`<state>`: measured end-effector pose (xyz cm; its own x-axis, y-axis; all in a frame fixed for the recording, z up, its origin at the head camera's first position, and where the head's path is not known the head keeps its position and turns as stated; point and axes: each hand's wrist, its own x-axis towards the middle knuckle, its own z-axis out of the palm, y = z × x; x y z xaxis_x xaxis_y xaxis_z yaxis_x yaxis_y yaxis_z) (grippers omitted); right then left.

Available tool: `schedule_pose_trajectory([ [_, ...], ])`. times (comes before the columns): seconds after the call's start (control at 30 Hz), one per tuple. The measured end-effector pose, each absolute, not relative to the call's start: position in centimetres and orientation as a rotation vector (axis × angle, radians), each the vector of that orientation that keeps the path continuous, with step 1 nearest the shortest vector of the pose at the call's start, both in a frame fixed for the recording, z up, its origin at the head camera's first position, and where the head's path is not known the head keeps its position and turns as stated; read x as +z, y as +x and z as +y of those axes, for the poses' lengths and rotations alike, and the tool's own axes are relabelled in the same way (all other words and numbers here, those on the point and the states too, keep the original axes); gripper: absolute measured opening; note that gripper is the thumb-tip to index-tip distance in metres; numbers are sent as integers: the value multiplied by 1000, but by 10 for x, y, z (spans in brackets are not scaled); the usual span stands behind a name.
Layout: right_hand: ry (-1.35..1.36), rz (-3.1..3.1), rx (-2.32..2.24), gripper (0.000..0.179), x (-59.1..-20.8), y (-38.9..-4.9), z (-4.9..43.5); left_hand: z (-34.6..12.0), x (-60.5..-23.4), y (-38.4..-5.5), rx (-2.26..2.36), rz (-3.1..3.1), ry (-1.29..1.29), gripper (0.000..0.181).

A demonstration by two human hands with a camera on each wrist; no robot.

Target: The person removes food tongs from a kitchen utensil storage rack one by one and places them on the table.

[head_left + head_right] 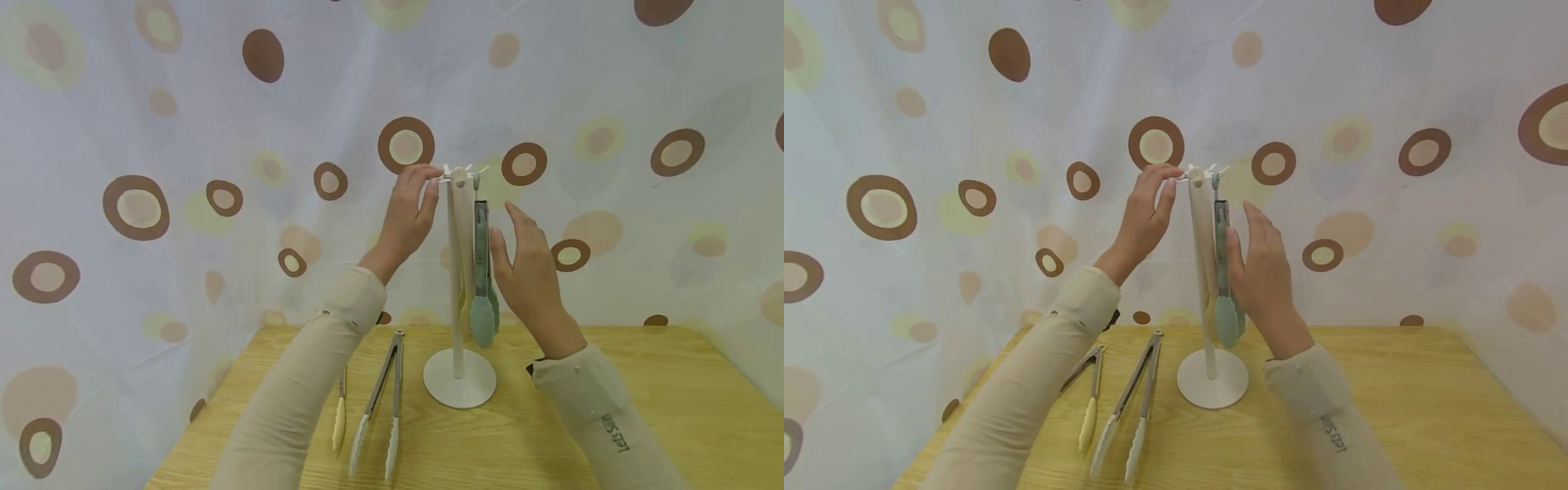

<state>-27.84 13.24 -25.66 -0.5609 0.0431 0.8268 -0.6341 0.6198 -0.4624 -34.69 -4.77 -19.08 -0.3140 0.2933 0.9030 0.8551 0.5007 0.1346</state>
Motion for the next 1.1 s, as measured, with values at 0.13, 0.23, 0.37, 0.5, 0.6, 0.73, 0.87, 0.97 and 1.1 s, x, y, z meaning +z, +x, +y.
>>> schedule_pose_trajectory([
  [0.13,462,-1984,987,49,-258,-280,136,-46,-189,-348,-821,-1869,-964,29],
  [0.23,463,-1988,989,49,-259,-281,136,-47,-188,-348,-850,-1873,-960,29],
  [0.37,462,-1986,987,48,-260,-281,137,-49,-187,-348,-886,-1891,-955,30],
  [0.5,459,-1995,988,49,-262,-281,138,-48,-188,-348,-916,-1889,-950,29],
  [0.6,464,-2014,1004,49,-263,-281,140,-46,-189,-348,-933,-1876,-939,29],
  [0.73,506,-2050,1070,49,-266,-282,141,-43,-189,-349,-941,-1855,-907,29],
  [0.87,586,-2104,1182,51,-270,-286,142,-39,-190,-349,-942,-1841,-872,29],
  [0.97,629,-2144,1264,54,-273,-289,142,-38,-191,-350,-946,-1829,-846,28],
  [1.1,662,-2181,1339,56,-280,-293,142,-40,-192,-351,-942,-1807,-819,28],
])
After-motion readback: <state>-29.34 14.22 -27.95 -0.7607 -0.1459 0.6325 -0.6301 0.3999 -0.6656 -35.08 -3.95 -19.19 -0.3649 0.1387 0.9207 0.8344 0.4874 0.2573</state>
